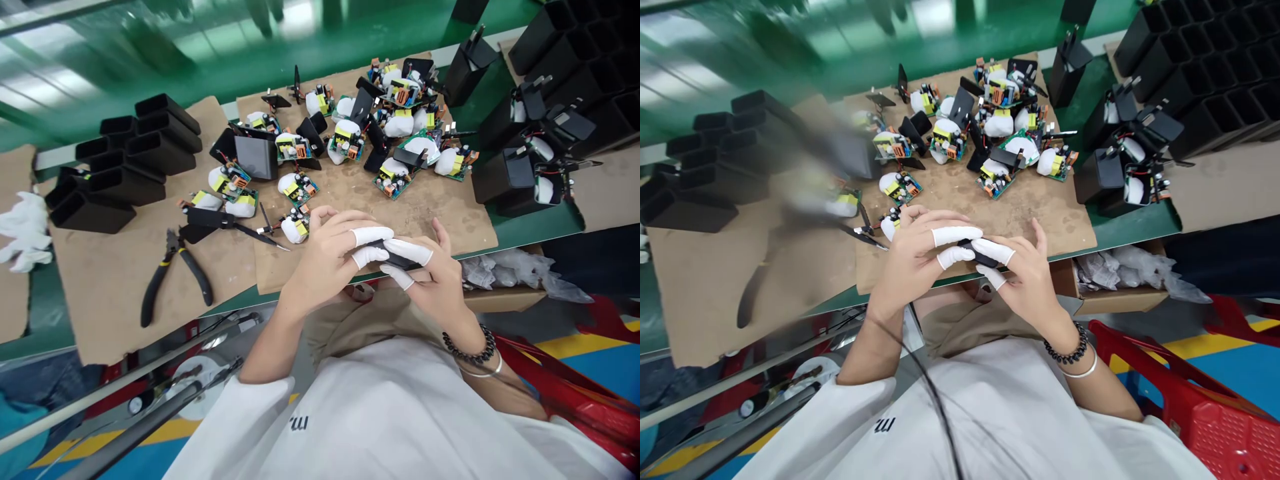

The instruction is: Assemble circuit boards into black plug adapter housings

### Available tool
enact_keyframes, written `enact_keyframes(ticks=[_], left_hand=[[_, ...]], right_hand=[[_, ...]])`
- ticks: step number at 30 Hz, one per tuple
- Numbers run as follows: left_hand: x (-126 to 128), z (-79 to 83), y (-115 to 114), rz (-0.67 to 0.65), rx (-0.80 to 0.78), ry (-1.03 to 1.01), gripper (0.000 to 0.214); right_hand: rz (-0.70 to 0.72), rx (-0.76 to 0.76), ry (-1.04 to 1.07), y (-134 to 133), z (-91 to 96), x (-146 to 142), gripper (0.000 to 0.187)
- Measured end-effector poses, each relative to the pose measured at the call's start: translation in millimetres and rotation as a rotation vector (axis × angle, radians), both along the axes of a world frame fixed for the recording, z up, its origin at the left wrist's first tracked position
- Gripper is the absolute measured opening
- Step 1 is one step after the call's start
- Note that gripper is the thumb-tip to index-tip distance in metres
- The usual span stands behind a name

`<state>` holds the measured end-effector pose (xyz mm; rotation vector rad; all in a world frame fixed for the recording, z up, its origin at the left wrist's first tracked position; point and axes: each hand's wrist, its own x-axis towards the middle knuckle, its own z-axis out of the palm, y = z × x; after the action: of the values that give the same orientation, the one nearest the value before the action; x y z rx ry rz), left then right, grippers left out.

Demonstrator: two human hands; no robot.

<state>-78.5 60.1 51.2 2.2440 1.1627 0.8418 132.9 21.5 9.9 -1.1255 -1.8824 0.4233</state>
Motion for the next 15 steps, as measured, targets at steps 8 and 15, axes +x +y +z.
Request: enact_keyframes(ticks=[8,15], left_hand=[[-5.8,1.1,1.6,-0.052,0.048,0.045,0.023],[-14.4,14.5,-11.6,0.054,0.104,0.014,0.037]], right_hand=[[0.009,0.041,-0.012,1.7,-5.5,1.0,0.034],[0.029,0.186,-0.085,1.9,26.9,8.8,0.026]])
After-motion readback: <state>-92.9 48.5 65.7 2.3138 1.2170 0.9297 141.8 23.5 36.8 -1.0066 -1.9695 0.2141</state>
